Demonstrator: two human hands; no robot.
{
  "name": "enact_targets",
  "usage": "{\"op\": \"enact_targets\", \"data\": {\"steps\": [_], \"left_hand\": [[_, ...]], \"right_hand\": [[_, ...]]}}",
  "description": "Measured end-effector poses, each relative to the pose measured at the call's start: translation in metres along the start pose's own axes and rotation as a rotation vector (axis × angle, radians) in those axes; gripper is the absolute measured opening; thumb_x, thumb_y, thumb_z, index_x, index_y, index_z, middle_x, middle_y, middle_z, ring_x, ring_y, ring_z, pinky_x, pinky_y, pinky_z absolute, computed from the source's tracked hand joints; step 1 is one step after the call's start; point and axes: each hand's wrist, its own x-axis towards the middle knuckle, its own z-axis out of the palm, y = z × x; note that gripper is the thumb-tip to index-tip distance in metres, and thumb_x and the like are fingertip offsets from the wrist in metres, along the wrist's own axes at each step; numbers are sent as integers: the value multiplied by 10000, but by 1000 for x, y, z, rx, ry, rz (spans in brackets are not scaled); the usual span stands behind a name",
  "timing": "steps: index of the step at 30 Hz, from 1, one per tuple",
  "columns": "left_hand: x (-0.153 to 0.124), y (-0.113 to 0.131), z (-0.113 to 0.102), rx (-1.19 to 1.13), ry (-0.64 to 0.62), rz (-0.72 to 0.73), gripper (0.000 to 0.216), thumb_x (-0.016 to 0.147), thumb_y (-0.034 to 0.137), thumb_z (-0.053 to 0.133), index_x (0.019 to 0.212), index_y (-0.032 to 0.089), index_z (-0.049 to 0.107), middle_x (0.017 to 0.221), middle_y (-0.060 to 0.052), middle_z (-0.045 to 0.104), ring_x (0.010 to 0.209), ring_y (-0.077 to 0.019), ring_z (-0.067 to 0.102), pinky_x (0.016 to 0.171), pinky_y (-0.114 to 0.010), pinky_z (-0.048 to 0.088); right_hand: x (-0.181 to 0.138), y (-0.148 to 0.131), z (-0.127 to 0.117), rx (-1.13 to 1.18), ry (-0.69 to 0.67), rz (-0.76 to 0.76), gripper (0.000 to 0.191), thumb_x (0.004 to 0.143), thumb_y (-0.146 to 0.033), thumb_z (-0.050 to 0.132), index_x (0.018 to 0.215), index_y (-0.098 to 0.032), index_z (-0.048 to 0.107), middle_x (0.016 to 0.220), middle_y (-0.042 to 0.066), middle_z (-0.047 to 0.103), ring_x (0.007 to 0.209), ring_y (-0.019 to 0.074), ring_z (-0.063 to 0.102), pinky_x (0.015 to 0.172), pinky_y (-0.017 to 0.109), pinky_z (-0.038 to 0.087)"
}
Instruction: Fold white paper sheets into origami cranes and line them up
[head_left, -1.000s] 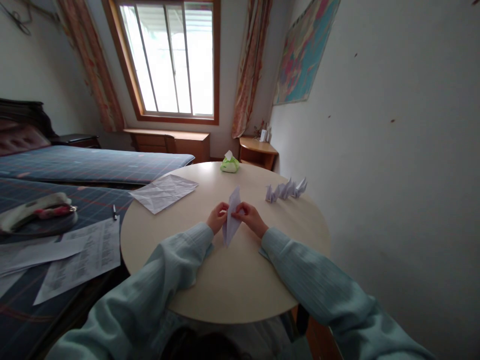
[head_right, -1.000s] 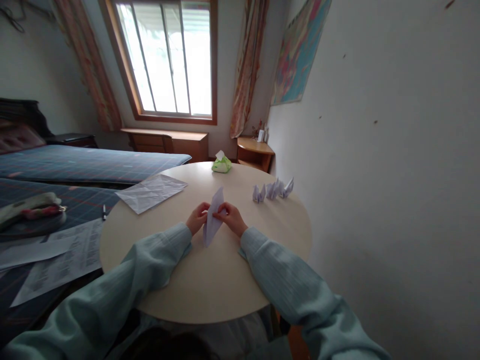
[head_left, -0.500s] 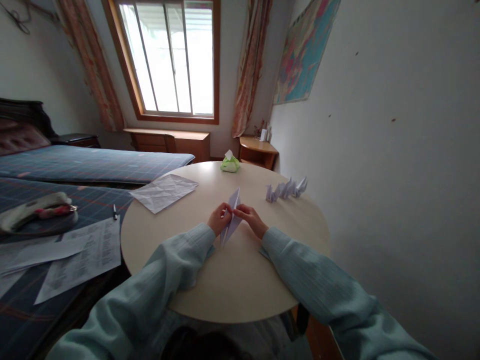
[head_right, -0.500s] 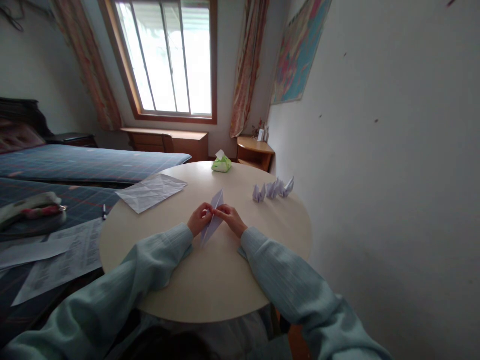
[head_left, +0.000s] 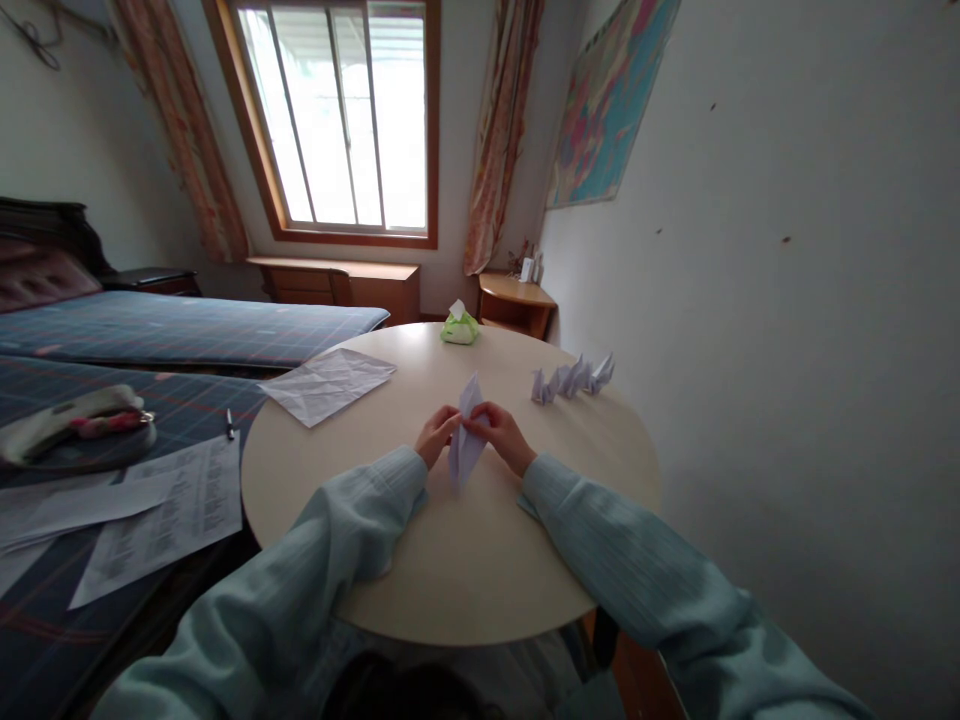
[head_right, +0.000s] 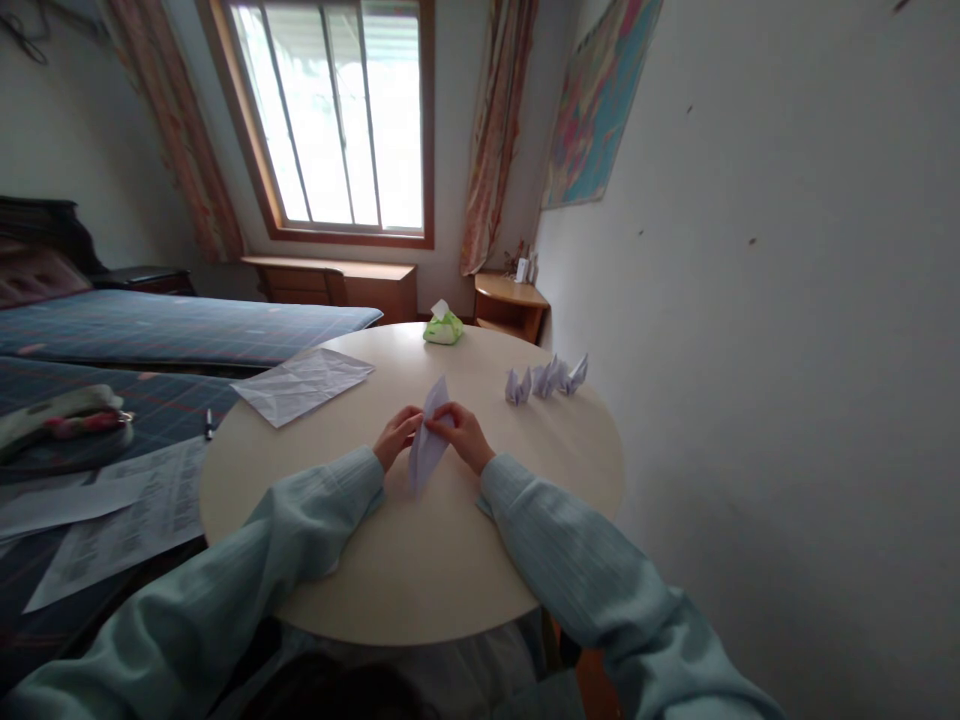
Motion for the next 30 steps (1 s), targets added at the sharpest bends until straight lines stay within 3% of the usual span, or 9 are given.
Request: {"op": "enact_targets", "data": {"steps": [6, 9, 13, 18, 22, 25, 30], "left_hand": [[1, -6, 1, -2, -39, 6, 388, 472, 395, 661, 619, 162, 388, 484, 79, 433, 454, -56, 412, 425, -167, 268], [5, -9, -2, -60, 23, 0, 380, 470, 394, 661, 616, 156, 404, 507, 69, 457, 460, -59, 426, 427, -171, 287], [9, -11, -6, -92, 121, 26, 343, 471, 358, 657, 601, 152, 416, 523, 58, 482, 484, -70, 455, 450, -180, 330], [8, -10, -5, -87, 158, 69, 319, 476, 326, 644, 608, 160, 405, 538, 68, 475, 470, -64, 460, 442, -178, 344], [3, -6, -2, -11, 144, 99, 298, 487, 302, 638, 598, 160, 400, 519, 76, 449, 448, -50, 441, 414, -159, 318], [1, -5, -1, 20, 104, 102, 297, 492, 306, 636, 595, 161, 399, 503, 76, 444, 463, -58, 455, 419, -159, 326], [4, -7, -4, 0, 133, 94, 312, 480, 330, 641, 590, 158, 405, 515, 72, 455, 463, -58, 455, 438, -172, 340]], "right_hand": [[2, 5, -1, 1, 44, -4, 311, 506, -297, 657, 703, -176, 449, 615, -42, 479, 555, 89, 443, 497, 203, 356], [2, 3, -1, 87, 29, 5, 373, 534, -304, 635, 826, -187, 434, 678, -31, 513, 593, 99, 490, 525, 216, 388], [3, 2, -4, 68, 98, 55, 485, 537, -326, 631, 930, -191, 381, 616, -54, 501, 504, 89, 487, 453, 206, 364], [5, 8, -6, -76, 13, 194, 313, 567, -423, 586, 634, -165, 420, 439, -65, 442, 373, 64, 400, 370, 192, 266], [3, 10, -5, -165, -16, 158, 333, 595, -425, 564, 500, -168, 374, 370, -80, 372, 346, 40, 318, 364, 187, 217], [0, 6, -2, -167, -23, 72, 364, 591, -425, 573, 467, -167, 348, 358, -87, 334, 348, 32, 291, 366, 185, 200], [-3, -3, -1, -30, -114, 59, 339, 668, -467, 477, 545, -152, 449, 439, -51, 432, 396, 53, 391, 412, 198, 297]]}}
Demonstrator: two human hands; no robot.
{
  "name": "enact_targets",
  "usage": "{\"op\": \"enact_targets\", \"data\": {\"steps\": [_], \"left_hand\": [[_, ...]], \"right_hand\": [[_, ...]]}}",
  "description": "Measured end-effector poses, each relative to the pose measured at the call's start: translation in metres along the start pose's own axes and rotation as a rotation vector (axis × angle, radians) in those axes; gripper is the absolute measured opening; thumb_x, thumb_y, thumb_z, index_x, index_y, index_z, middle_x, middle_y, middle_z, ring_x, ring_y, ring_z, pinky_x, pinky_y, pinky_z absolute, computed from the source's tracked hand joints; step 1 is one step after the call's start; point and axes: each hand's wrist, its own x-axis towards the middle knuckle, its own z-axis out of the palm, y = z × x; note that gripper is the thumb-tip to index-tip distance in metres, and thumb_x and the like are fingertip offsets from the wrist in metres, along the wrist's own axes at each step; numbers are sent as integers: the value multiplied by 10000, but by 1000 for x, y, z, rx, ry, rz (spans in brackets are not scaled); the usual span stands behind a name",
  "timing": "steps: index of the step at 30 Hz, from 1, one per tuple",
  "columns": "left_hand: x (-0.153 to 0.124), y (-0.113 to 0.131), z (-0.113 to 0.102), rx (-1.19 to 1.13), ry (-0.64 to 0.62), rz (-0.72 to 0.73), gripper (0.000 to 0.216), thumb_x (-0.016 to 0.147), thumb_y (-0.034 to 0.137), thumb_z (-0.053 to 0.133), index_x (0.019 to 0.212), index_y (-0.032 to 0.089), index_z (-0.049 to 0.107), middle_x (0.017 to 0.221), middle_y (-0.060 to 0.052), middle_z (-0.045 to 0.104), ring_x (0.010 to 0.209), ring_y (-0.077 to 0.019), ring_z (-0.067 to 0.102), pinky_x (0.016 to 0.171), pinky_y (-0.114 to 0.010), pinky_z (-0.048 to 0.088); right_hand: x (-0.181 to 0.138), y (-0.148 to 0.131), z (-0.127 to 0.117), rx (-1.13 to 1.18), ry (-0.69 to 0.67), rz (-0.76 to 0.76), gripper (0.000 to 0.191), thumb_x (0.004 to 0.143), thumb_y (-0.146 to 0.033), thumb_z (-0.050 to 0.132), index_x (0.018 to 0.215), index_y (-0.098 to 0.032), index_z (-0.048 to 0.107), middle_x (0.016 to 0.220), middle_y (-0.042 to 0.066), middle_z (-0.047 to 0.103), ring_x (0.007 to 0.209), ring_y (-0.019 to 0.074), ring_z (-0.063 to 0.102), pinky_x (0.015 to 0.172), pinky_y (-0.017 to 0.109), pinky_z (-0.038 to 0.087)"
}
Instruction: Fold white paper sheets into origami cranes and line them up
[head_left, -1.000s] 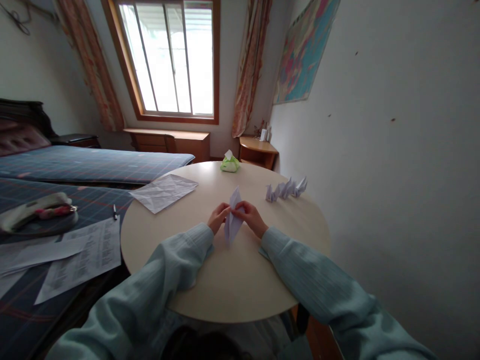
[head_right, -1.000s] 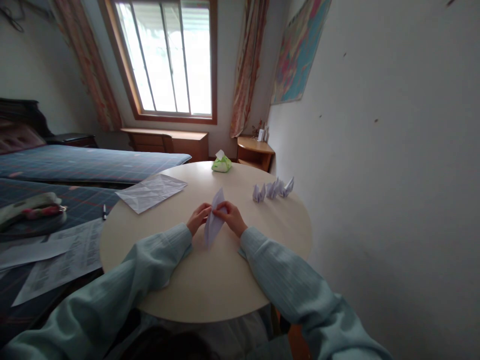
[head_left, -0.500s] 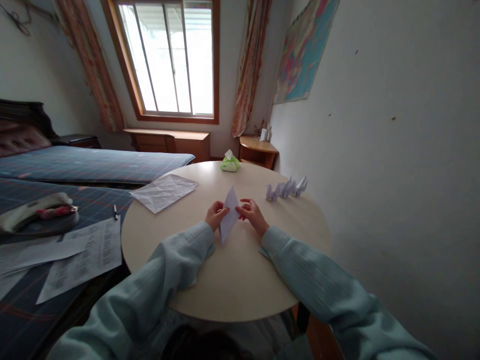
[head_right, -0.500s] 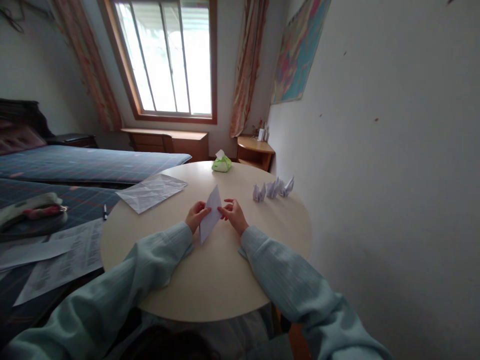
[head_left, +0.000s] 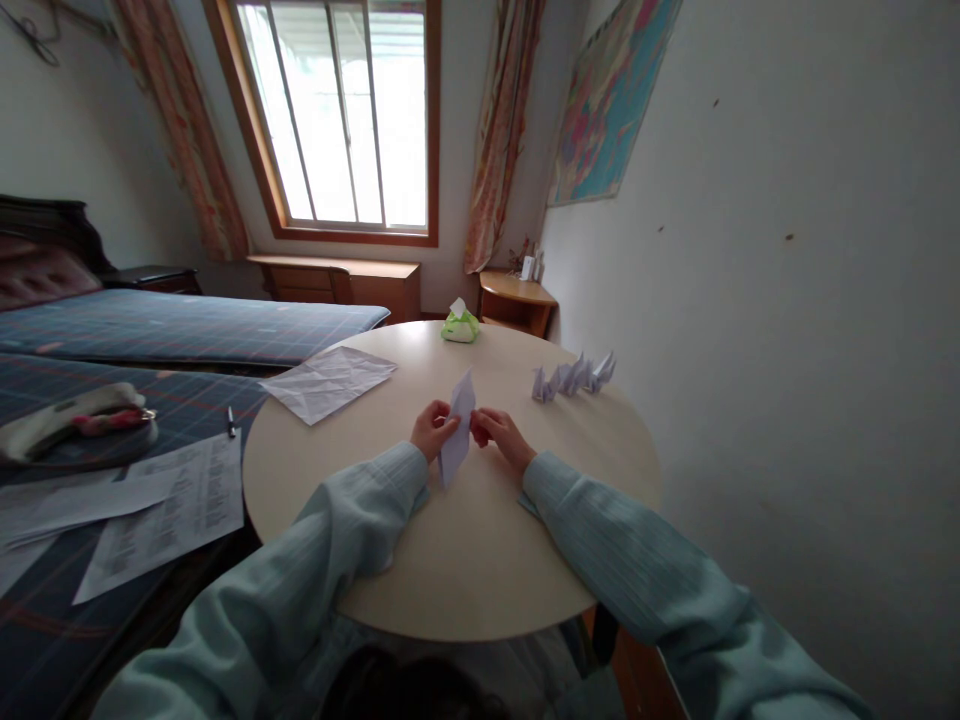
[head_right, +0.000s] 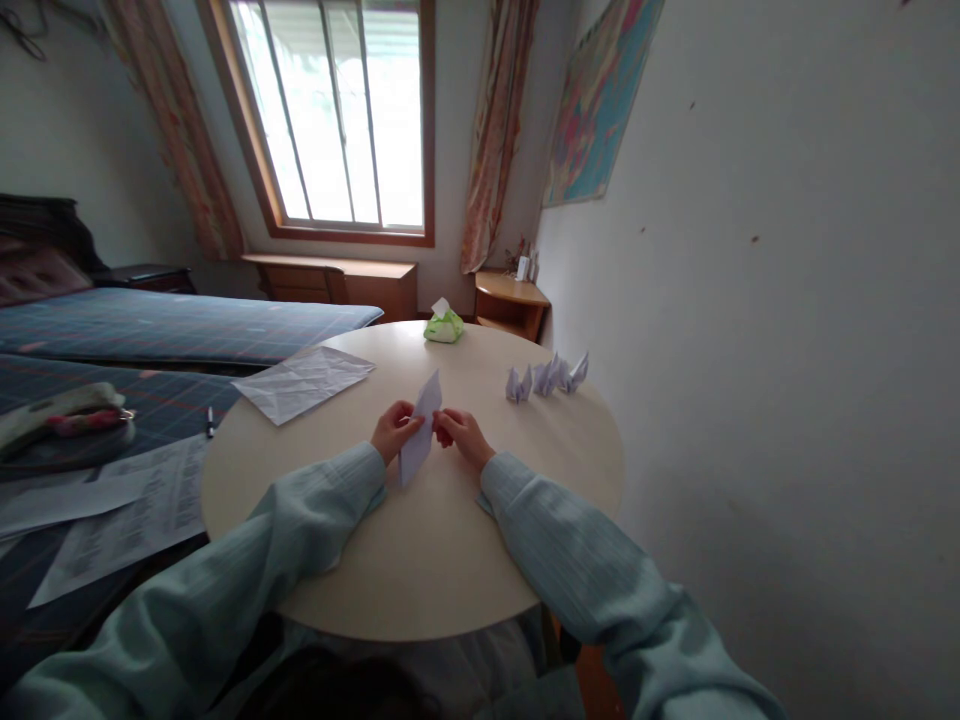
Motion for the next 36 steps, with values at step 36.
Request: {"op": "enact_targets", "data": {"steps": [36], "left_hand": [[1, -3, -1, 30, -40, -54, 240, 494, 265, 594, 523, 153, 383, 441, 87, 380, 420, -40, 379, 410, -158, 289]], "right_hand": [[0, 5, 1, -354, 175, -194, 119, 621, -262, 528, 680, -160, 515, 540, -35, 454, 494, 78, 396, 469, 200, 332]]}}
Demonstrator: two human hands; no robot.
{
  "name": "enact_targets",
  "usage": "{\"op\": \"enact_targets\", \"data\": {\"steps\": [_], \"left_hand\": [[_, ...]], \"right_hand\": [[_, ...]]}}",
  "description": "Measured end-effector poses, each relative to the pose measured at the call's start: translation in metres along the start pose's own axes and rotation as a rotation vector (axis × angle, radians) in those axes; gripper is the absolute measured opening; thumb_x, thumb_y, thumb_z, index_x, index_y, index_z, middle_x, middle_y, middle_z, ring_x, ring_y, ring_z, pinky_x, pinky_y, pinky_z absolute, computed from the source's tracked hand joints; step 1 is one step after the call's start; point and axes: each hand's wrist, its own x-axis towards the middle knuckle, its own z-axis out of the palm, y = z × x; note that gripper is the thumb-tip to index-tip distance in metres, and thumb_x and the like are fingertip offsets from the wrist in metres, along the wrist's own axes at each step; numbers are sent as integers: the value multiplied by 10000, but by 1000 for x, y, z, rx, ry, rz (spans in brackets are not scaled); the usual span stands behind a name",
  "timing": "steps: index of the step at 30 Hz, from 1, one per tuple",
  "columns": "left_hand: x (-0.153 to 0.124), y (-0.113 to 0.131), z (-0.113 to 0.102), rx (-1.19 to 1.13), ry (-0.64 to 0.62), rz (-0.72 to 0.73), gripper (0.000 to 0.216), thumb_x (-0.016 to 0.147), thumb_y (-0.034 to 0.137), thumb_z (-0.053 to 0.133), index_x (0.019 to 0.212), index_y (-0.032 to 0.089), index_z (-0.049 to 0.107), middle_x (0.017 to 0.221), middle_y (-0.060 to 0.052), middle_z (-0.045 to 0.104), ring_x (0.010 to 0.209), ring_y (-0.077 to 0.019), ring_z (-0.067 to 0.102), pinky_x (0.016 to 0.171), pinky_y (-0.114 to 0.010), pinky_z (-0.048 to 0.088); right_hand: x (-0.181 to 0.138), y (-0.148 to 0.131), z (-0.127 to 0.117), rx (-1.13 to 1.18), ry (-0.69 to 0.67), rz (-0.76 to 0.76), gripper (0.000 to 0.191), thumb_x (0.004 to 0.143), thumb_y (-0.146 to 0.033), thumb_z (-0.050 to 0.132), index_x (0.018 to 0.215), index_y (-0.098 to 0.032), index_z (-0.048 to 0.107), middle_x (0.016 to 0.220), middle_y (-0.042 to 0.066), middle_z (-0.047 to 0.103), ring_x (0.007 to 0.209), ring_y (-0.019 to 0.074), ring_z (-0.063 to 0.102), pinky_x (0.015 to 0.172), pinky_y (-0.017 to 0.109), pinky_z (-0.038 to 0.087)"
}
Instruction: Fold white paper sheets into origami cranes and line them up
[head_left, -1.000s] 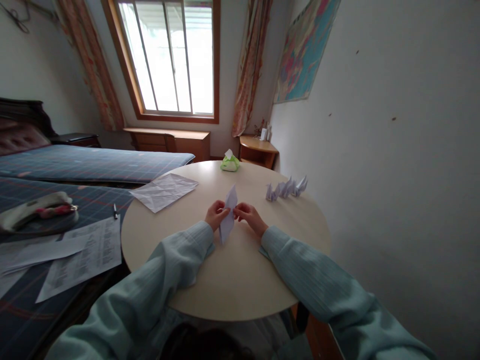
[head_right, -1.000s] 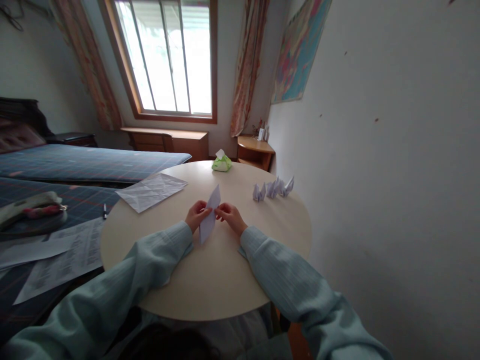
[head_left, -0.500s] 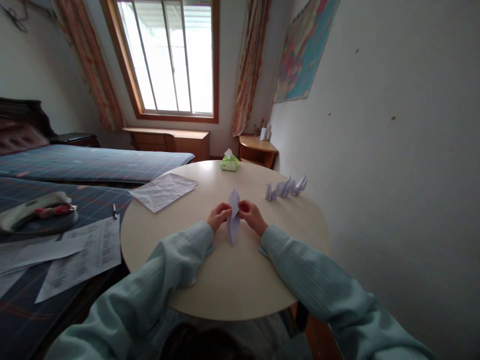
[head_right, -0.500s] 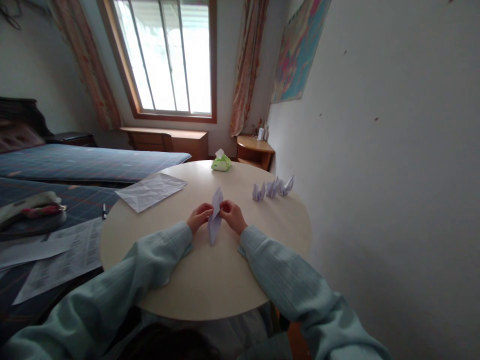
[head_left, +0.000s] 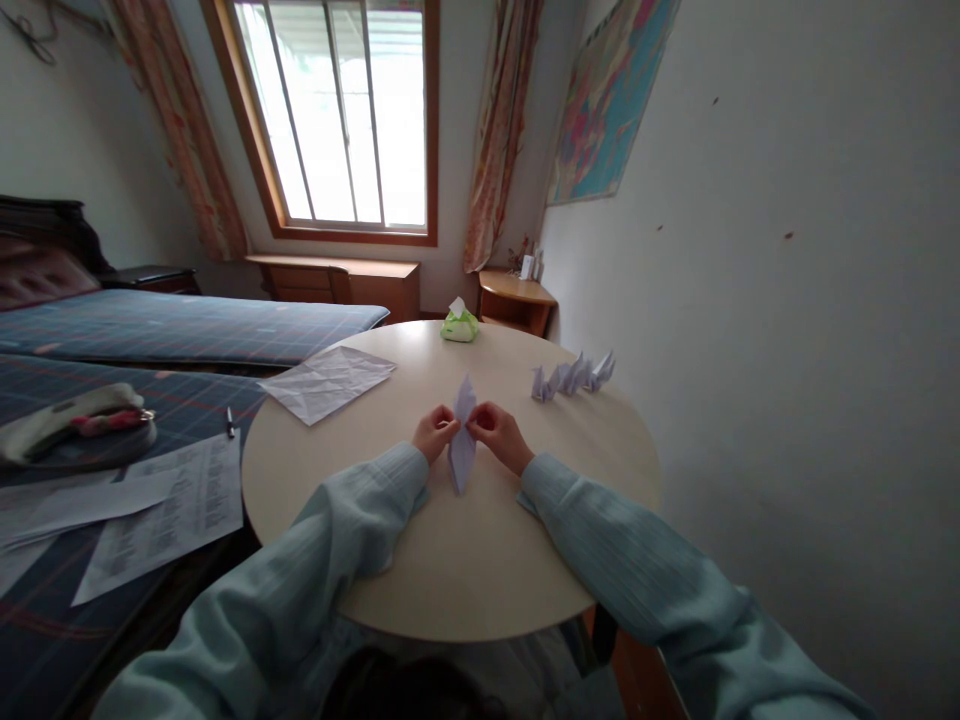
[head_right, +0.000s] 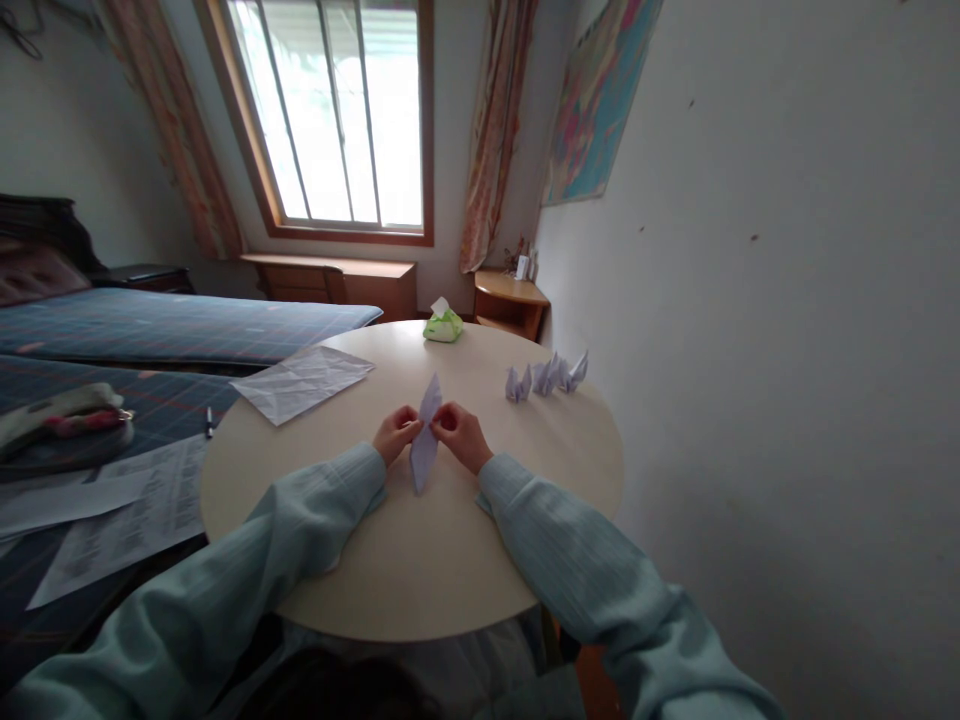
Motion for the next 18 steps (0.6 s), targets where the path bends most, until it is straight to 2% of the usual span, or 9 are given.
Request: {"op": "enact_targets", "data": {"steps": [8, 18], "left_hand": [[-5, 6, 3, 134, 58, 95, 160, 507, 173, 522, 492, 158, 364, 417, 90, 361, 403, -34, 362, 394, -150, 258], [-3, 3, 2, 78, -36, 122, 267, 557, 352, 601, 567, 159, 416, 472, 67, 433, 445, -64, 443, 410, -166, 310]], "right_hand": [[-1, 1, -1, -50, -60, -75, 142, 639, -289, 535, 672, -156, 574, 567, -17, 504, 526, 87, 428, 506, 209, 353], [2, 1, -1, -66, -26, -53, 174, 640, -323, 553, 673, -155, 581, 571, -7, 519, 527, 95, 444, 500, 216, 362]]}}
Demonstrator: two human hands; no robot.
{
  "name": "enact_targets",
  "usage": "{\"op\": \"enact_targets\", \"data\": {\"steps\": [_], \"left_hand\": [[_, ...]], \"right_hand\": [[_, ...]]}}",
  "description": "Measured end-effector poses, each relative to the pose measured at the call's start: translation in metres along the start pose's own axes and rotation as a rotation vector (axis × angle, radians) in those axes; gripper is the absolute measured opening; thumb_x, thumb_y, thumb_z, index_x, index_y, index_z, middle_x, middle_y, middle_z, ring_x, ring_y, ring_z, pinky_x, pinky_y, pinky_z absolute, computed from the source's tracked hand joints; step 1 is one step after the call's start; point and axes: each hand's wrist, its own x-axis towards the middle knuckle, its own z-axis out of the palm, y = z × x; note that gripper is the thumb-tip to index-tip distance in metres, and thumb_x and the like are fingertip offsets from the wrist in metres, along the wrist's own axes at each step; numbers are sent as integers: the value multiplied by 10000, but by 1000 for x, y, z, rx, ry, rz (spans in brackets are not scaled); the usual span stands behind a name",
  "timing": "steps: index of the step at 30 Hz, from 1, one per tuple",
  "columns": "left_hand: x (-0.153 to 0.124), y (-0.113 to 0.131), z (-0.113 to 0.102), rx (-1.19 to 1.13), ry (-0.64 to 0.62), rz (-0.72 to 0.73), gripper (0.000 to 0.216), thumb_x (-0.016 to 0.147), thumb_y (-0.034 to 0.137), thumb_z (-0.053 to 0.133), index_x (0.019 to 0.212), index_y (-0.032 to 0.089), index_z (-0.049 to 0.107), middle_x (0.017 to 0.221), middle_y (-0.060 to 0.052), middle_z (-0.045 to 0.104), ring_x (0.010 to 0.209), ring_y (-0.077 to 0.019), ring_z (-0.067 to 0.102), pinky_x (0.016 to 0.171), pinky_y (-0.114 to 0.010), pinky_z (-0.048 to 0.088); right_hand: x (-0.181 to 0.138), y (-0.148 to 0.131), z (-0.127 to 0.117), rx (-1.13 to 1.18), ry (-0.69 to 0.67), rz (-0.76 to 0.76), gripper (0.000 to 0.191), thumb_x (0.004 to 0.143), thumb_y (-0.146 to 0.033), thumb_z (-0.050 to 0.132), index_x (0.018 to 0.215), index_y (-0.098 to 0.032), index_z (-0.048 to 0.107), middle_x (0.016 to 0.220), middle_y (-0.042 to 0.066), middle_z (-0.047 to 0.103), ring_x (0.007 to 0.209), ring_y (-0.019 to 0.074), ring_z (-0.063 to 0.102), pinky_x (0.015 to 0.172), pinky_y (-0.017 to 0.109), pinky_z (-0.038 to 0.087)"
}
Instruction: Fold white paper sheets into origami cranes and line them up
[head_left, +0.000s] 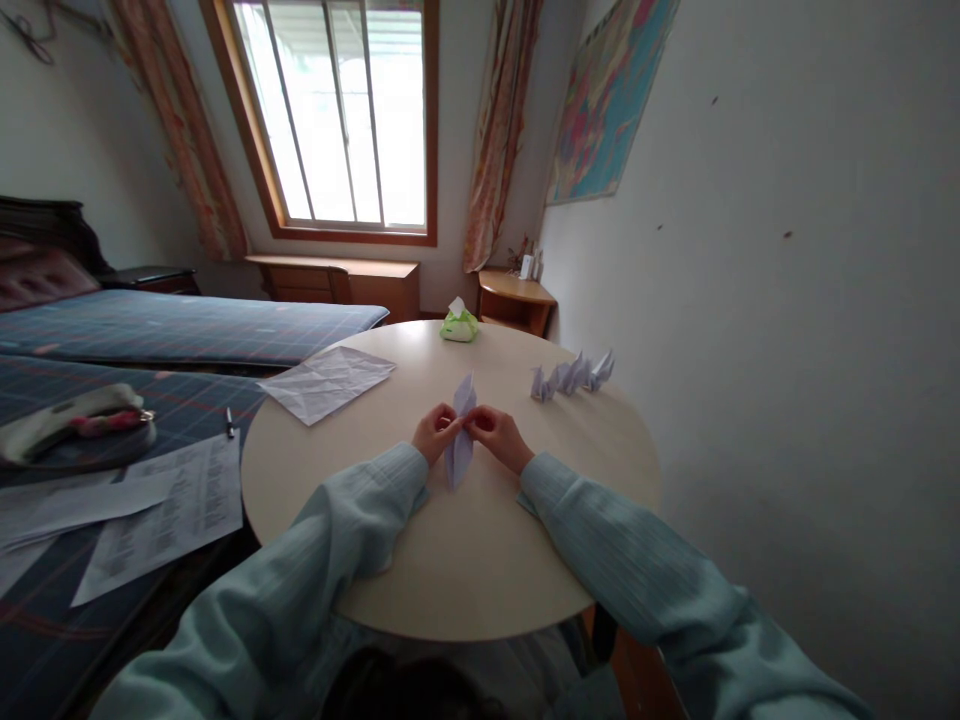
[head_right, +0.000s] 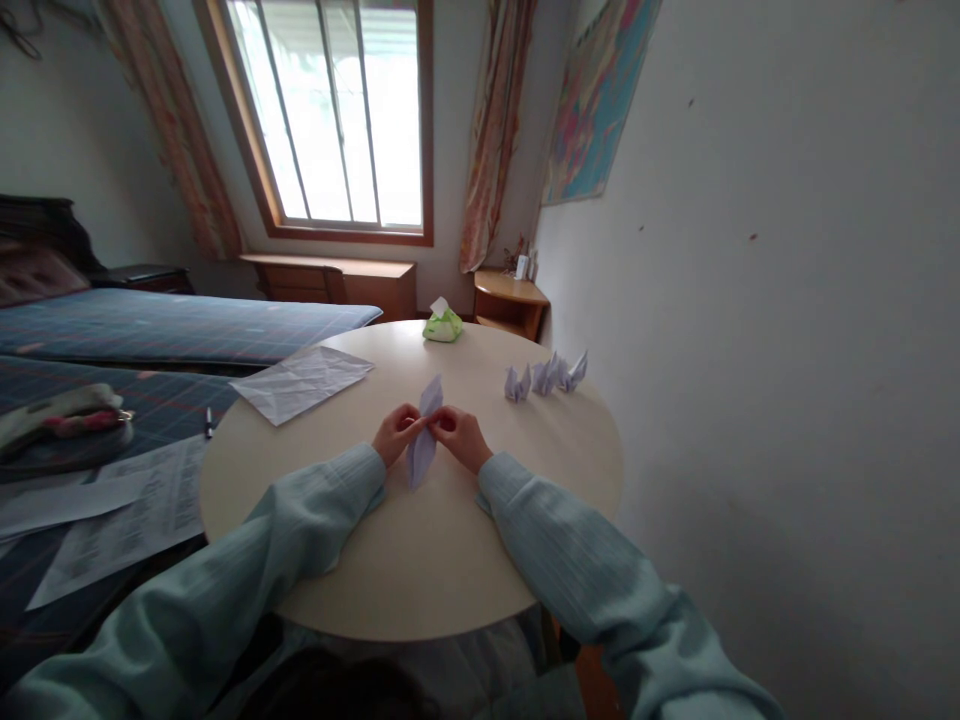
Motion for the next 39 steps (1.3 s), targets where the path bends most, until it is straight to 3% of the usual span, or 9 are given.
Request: {"op": "enact_targets", "data": {"steps": [6, 14, 20, 24, 29, 39], "left_hand": [[-1, -2, -1, -5, -48, -31, 326, 597, 456, 574, 632, 150, 466, 501, 24, 533, 481, -101, 510, 444, -194, 370], [2, -6, -3, -5, -23, -38, 307, 564, 418, 621, 653, 146, 509, 512, 20, 555, 509, -110, 533, 469, -199, 391], [4, -5, -2, -113, 17, -20, 315, 538, 375, 640, 707, 147, 504, 623, 32, 547, 535, -82, 528, 499, -192, 403], [6, -8, -4, -144, 24, -57, 349, 506, 357, 661, 729, 149, 490, 641, 36, 524, 539, -77, 527, 493, -190, 405], [6, -9, -6, -142, 30, -87, 401, 469, 361, 682, 741, 153, 472, 631, 40, 512, 536, -86, 532, 493, -207, 422], [11, -19, -8, -15, 46, -156, 370, 495, 287, 677, 663, 164, 371, 575, 49, 503, 514, -94, 528, 464, -210, 413]], "right_hand": [[0, -5, -4, 161, -90, 57, 299, 713, -423, 459, 643, -144, 544, 537, -11, 496, 503, 91, 471, 492, 216, 380], [3, -3, -3, 260, -93, 124, 288, 643, -418, 541, 629, -131, 535, 543, -14, 504, 517, 92, 478, 492, 218, 377], [6, 5, 0, 394, -30, 173, 236, 595, -335, 595, 692, -138, 508, 595, -25, 527, 532, 76, 467, 515, 217, 372], [7, 11, 2, 523, 30, 233, 339, 533, -293, 648, 745, -168, 415, 587, -52, 520, 518, 72, 487, 510, 215, 388], [6, 10, 2, 538, 65, 286, 389, 511, -303, 668, 704, -180, 353, 586, -69, 497, 518, 68, 504, 520, 227, 432], [8, 16, 0, 369, -48, 297, 364, 504, -361, 662, 620, -172, 373, 536, -69, 462, 454, 78, 495, 436, 220, 414]]}}
